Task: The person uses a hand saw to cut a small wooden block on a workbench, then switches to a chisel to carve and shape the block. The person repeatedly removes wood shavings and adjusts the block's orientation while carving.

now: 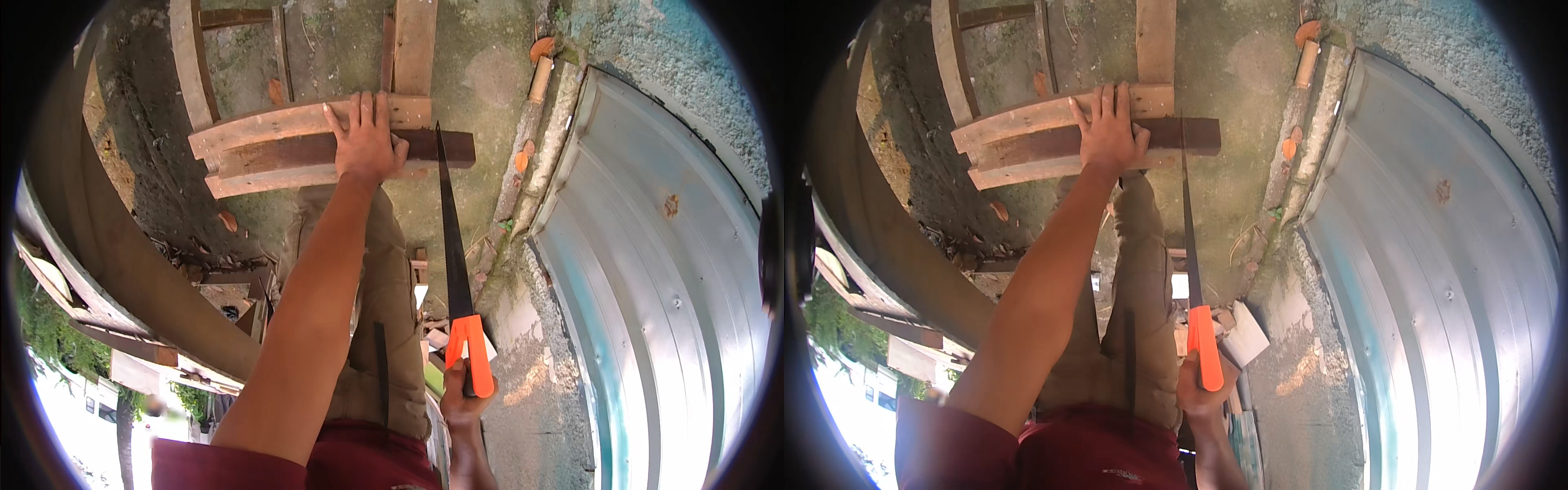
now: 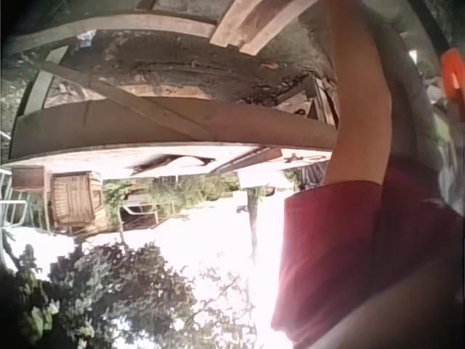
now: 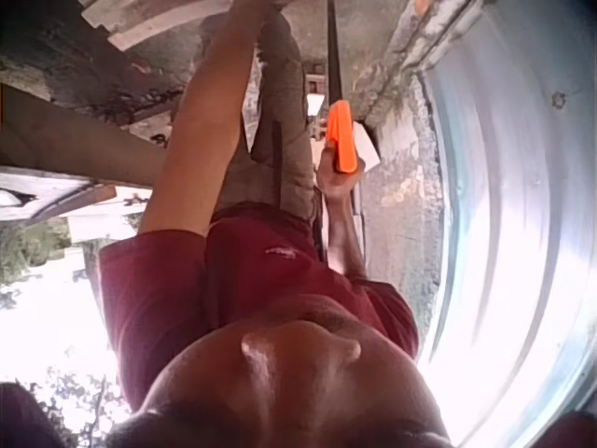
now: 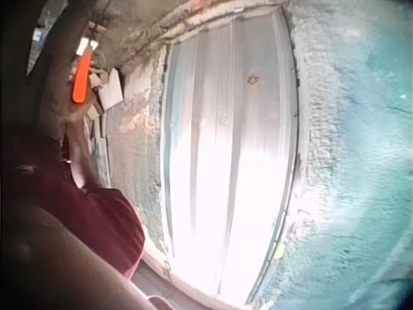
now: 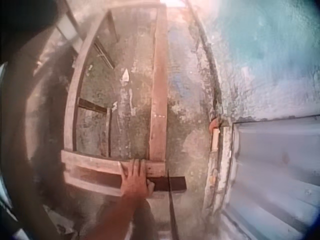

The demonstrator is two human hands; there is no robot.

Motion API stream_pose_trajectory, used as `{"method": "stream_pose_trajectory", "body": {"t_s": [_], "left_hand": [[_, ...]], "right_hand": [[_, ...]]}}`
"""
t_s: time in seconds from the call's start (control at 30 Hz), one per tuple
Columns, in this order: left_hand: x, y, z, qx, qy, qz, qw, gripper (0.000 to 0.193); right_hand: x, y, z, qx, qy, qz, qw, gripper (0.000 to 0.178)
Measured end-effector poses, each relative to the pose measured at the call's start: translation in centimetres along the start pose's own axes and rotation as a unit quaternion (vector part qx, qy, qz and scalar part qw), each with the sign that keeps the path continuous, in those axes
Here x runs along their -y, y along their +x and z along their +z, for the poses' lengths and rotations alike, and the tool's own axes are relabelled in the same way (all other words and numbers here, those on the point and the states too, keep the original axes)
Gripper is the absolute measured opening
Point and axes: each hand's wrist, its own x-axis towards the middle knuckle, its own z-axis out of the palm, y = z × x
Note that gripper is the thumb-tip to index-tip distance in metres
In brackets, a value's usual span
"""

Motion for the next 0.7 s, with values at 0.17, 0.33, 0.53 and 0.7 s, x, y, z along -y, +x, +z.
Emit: {"method": "stream_pose_trajectory", "body": {"t_s": [0.17,0.33,0.53,0.7], "left_hand": [[-0.4,-0.2,0.4,-0.003,0.015,0.018,1.000,0.085],[0.1,0.3,0.8,-0.050,0.006,0.013,0.999,0.082],[0.0,0.6,1.6,-0.129,-0.085,0.009,0.988,0.065],[-2.1,1.4,1.7,-0.154,-0.145,-0.112,0.971,0.057]], "right_hand": [[4.2,19.0,9.6,-0.085,0.102,-0.041,0.990,0.027],[5.5,22.2,10.3,0.005,0.156,-0.026,0.987,0.029],[5.6,21.3,10.7,-0.021,0.152,-0.087,0.984,0.030],[4.9,21.5,11.4,-0.034,0.140,-0.113,0.983,0.024]]}}
